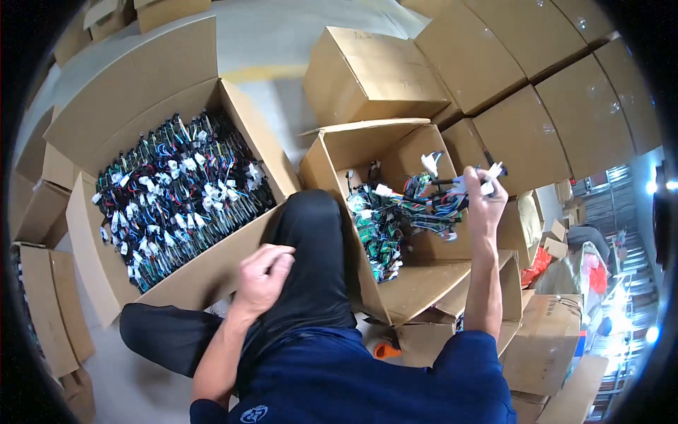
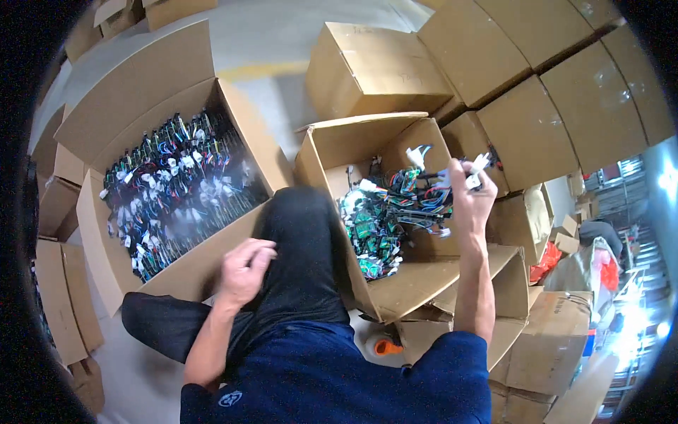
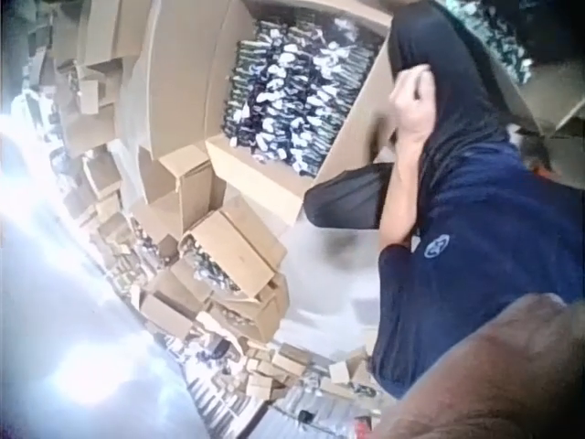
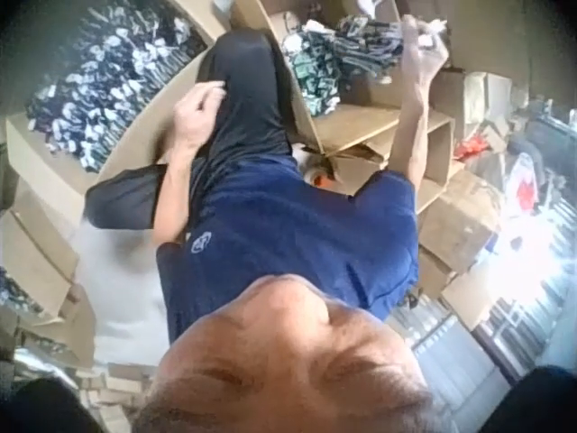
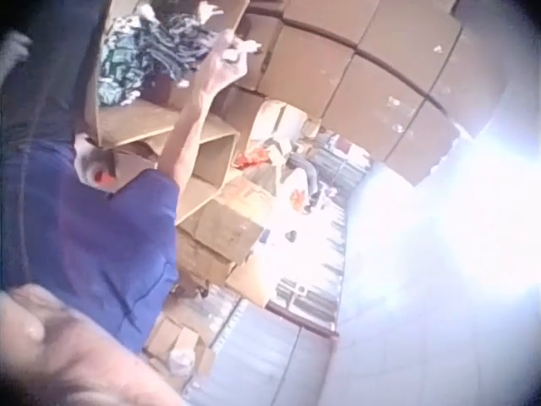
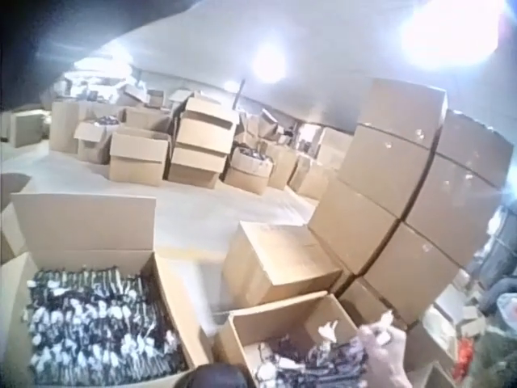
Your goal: The person takes circuit board assemblies with wire harnesses from cardboard boxes, bundles them together by hand, and arranges them in rows inside a large cardboard box.
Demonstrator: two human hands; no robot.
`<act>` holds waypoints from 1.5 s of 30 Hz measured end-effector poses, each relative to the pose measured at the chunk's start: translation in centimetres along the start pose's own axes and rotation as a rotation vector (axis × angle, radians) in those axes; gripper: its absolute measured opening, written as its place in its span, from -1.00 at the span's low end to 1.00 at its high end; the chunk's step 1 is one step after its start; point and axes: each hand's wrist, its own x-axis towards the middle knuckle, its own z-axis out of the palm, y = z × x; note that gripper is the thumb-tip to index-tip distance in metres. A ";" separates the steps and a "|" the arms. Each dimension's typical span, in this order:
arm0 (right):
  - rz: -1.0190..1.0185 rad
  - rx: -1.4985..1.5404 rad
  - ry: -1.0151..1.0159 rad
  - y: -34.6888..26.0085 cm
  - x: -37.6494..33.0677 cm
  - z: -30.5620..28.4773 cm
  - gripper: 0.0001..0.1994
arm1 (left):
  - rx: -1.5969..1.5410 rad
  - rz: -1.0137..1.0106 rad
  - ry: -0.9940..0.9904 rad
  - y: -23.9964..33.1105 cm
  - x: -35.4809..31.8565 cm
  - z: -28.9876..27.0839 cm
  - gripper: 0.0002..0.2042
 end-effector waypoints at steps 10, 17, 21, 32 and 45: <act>-0.244 0.184 0.108 -8.7 -3.5 2.3 -0.85 | -1.727 -0.757 -0.696 -0.5 1.7 12.3 -0.16; -0.769 0.016 -0.730 -6.1 -10.5 6.2 -0.82 | -2.084 -0.391 -0.291 0.0 5.5 6.7 -0.14; -0.985 0.074 -0.853 -3.6 -13.5 9.6 -0.65 | -1.873 -0.446 0.097 -2.3 3.5 3.2 -0.25; -0.741 0.017 -1.145 -3.9 -11.8 9.8 -0.03 | -1.588 -0.410 0.312 -10.5 -2.8 -0.8 -0.36; 0.372 0.160 -0.970 -2.5 -9.1 18.2 -0.58 | -1.892 -0.397 0.182 -9.9 -2.6 -0.5 -0.30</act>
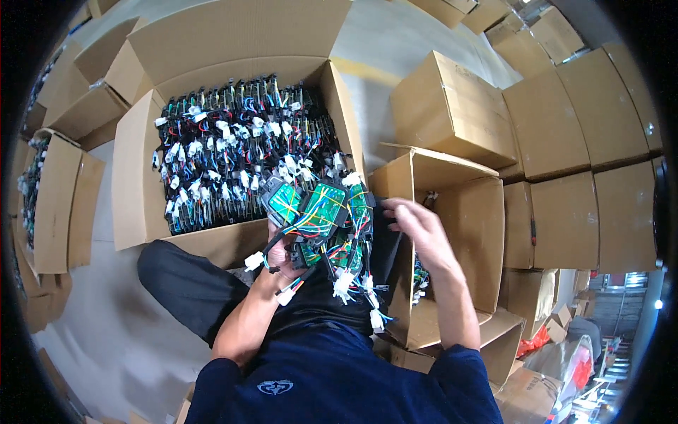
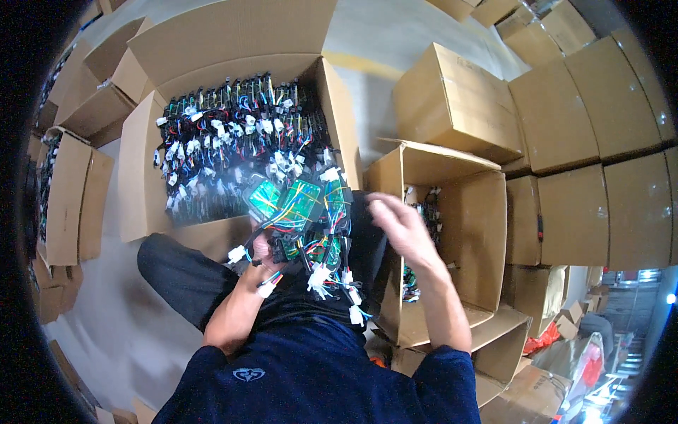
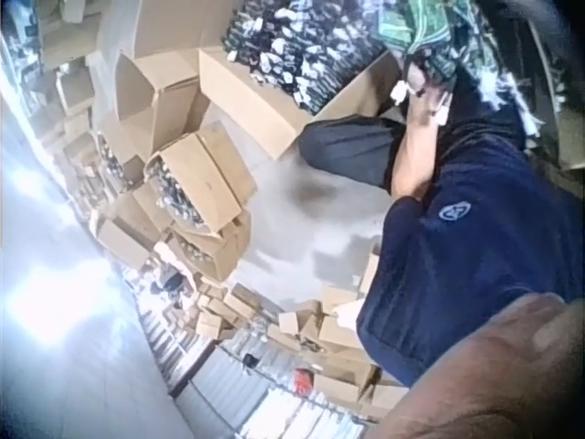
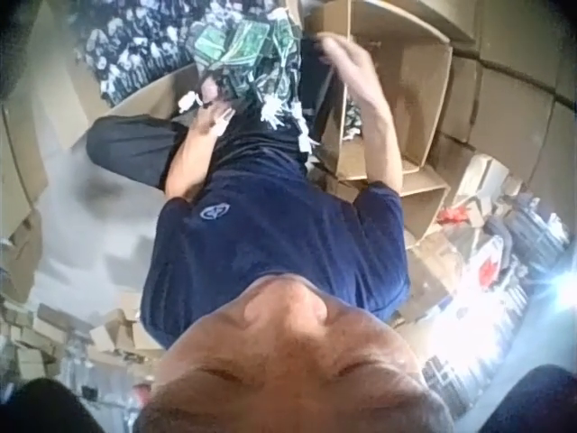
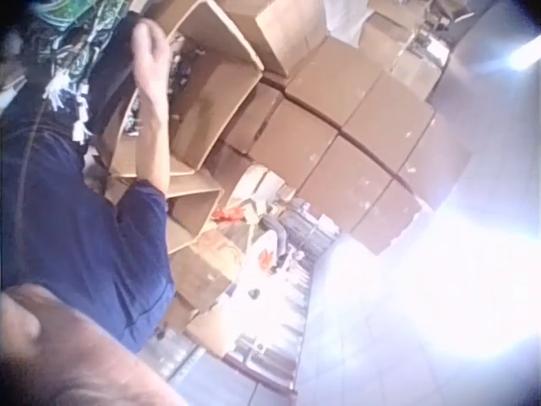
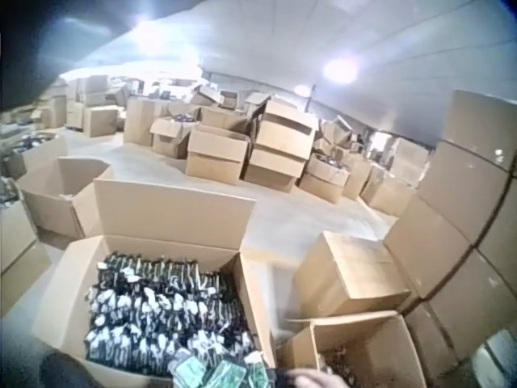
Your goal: The person takes circuit board assemblies with wire harnesses from cardboard boxes, bundles them together by hand, and arranges them in rows inside a large cardboard box.
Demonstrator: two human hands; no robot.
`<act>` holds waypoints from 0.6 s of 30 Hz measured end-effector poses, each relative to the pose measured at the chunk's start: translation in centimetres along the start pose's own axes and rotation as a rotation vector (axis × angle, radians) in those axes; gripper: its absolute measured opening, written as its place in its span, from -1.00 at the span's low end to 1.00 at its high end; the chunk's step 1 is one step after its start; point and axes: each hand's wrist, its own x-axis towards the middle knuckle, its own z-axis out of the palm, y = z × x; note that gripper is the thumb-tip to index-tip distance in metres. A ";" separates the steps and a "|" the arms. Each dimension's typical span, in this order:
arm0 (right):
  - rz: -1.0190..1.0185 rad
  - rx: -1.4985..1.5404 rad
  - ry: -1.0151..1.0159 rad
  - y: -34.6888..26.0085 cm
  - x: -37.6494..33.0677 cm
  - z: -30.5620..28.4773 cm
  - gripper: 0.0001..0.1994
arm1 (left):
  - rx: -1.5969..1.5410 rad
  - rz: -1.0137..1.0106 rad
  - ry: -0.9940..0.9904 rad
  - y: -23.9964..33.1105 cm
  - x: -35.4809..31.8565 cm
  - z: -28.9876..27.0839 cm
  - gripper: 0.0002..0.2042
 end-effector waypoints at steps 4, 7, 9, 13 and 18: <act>-0.015 -0.283 -0.061 -1.3 0.8 4.6 -0.60 | 0.018 0.020 0.037 0.4 -0.1 0.5 -0.30; 0.007 -0.049 0.146 0.1 0.3 6.2 -0.65 | 0.024 0.054 0.054 0.2 -0.2 0.8 -0.29; -0.058 0.154 0.303 0.6 0.2 6.8 -0.77 | 0.023 0.084 0.065 0.1 -0.1 1.0 -0.29; -0.278 0.229 0.616 0.6 -0.3 7.5 -0.82 | 0.021 0.129 0.094 0.0 -0.2 1.2 -0.28; -0.092 0.690 0.390 -4.3 -2.6 5.1 -0.69 | -0.029 0.205 0.103 0.8 -0.6 0.1 -0.29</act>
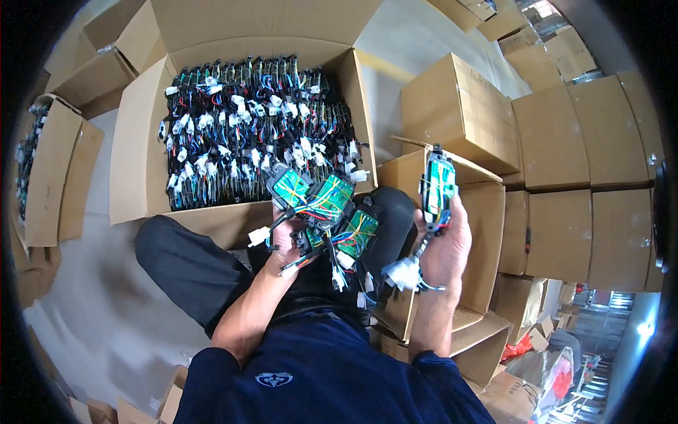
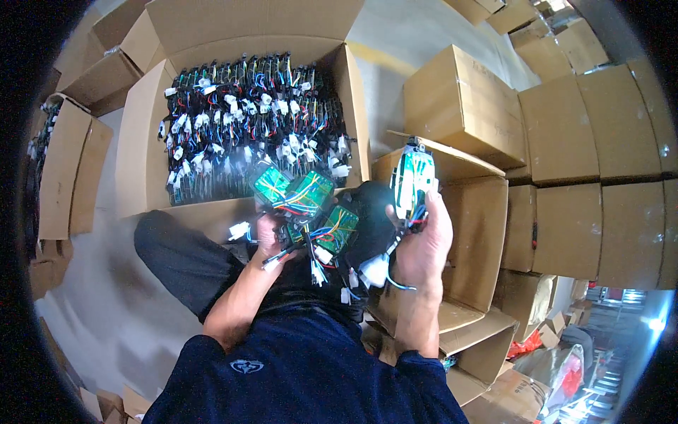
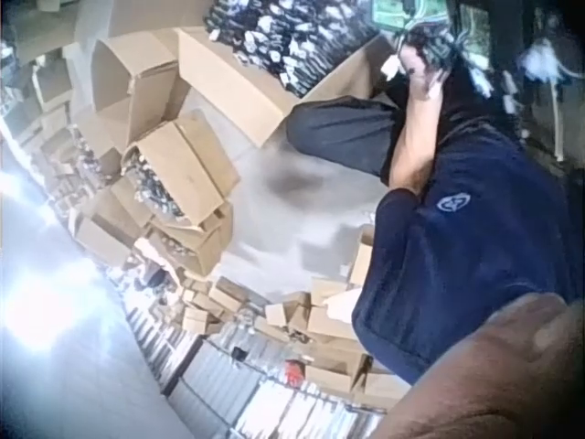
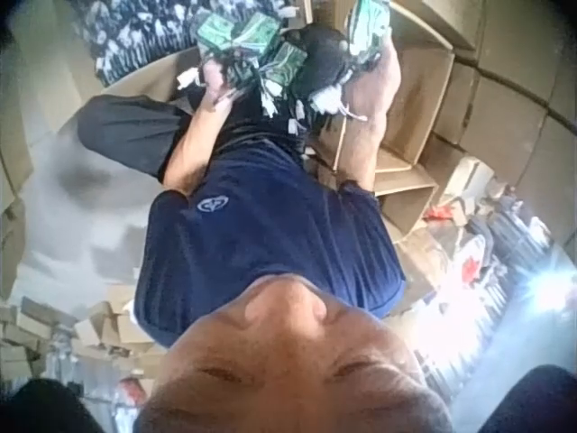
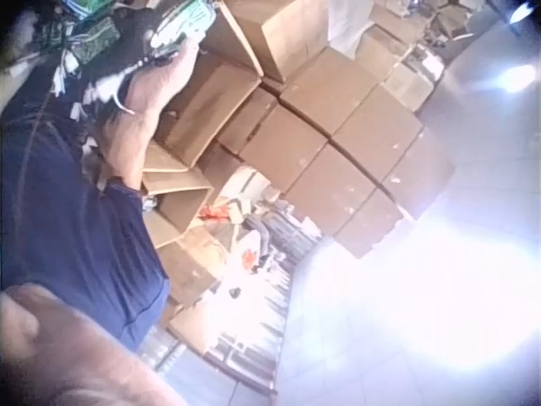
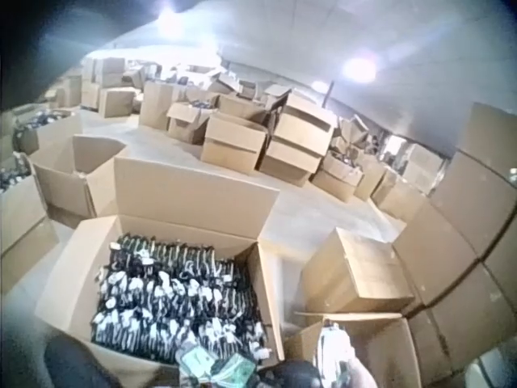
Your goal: The person takes circuit board assemblies with wire harnesses from cardboard boxes, bundles them together by hand, and arranges them in rows inside a large cardboard box.
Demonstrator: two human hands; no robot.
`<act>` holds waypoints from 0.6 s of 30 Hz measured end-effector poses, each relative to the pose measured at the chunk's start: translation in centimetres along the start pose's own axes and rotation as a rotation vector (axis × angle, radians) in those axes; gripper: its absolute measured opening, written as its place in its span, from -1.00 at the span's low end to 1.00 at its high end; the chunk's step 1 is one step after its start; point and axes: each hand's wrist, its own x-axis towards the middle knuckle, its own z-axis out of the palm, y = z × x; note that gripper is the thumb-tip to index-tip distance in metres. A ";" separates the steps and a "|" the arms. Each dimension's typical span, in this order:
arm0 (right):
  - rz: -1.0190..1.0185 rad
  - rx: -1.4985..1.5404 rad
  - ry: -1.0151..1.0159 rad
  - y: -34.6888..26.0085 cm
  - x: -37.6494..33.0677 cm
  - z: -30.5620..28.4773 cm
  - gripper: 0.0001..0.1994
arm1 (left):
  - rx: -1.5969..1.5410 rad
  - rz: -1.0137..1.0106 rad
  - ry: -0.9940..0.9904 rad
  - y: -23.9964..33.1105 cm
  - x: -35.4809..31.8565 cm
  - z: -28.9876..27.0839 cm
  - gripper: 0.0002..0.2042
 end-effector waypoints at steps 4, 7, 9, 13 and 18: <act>0.217 -0.083 -0.157 0.3 -3.7 -0.3 -0.62 | 0.014 0.047 0.051 0.6 0.5 0.9 -0.30; 0.243 -0.008 -0.100 4.3 -5.0 0.4 -0.65 | 0.055 0.097 0.051 0.6 1.7 0.3 -0.23; 0.059 -0.107 -0.073 7.7 -5.4 0.9 -0.72 | 0.042 0.132 0.035 1.2 2.2 0.0 -0.26; -0.176 -0.490 -0.021 11.0 -5.2 0.8 -0.49 | -0.014 0.196 -0.024 0.7 1.2 1.9 -0.42; 0.102 -0.329 -0.042 11.0 -4.8 0.4 -0.37 | 0.045 0.243 -0.060 1.0 -0.3 2.7 -0.49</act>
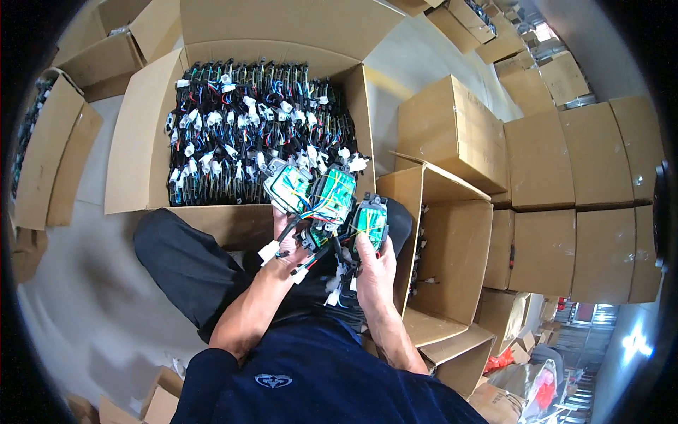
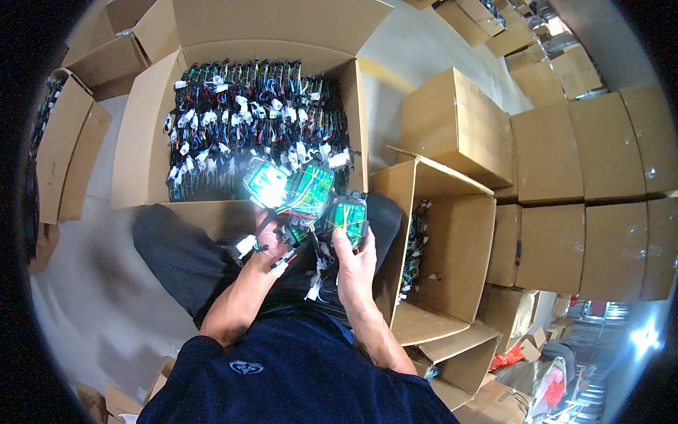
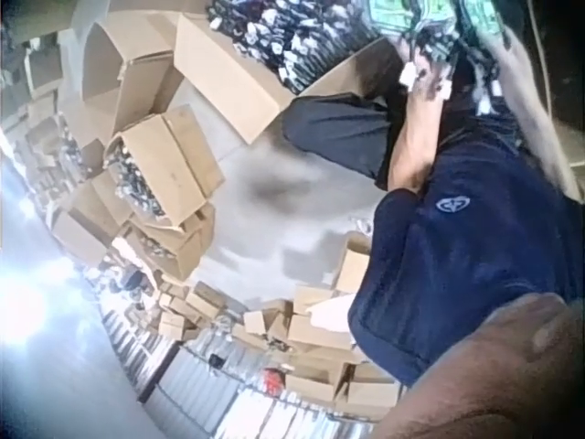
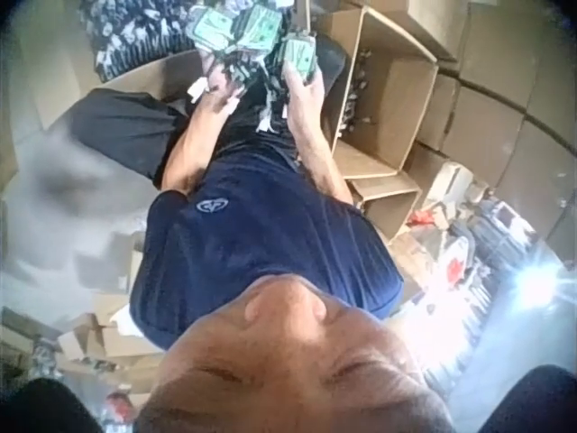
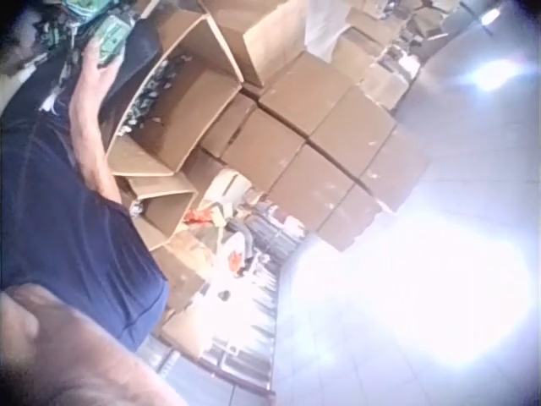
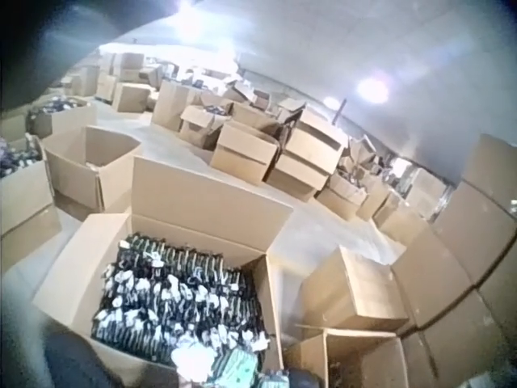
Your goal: The person takes circuit board assemblies with wire harnesses from cardboard boxes, bundles them together by hand, and arranges them in rows inside a large cardboard box.
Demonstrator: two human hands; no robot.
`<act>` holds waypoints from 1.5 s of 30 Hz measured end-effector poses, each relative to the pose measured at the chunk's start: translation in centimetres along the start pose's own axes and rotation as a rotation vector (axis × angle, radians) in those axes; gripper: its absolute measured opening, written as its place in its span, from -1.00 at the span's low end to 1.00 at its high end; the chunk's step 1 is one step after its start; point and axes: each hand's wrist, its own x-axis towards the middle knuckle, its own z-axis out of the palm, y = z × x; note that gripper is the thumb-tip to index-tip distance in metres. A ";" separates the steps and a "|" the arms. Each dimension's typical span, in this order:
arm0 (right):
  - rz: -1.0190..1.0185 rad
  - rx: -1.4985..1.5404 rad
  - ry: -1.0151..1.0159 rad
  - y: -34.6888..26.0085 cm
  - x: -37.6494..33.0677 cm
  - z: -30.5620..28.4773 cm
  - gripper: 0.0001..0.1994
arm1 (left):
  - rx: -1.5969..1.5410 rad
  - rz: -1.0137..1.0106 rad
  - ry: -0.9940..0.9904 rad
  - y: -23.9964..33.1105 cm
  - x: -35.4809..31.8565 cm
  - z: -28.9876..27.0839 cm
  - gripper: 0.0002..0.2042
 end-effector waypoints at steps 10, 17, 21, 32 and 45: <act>-0.644 -0.313 0.097 0.5 -2.6 1.8 -0.38 | 0.224 0.113 0.120 3.3 0.6 -0.9 -0.38; -0.231 0.297 -0.047 -9.4 -0.7 -1.7 -0.36 | -0.169 0.104 0.001 7.4 2.1 -2.8 -0.35; -0.017 0.294 -0.297 -9.3 0.1 3.4 -0.44 | -0.120 0.117 -0.078 5.6 2.1 -4.1 -0.36; -0.217 -0.150 -0.340 -3.1 0.9 7.8 -0.49 | 0.368 0.075 -0.182 5.1 -0.5 2.9 -0.32; -0.253 0.151 -0.272 -10.6 3.4 1.5 -0.46 | 0.070 0.049 0.006 8.3 -0.1 0.4 -0.33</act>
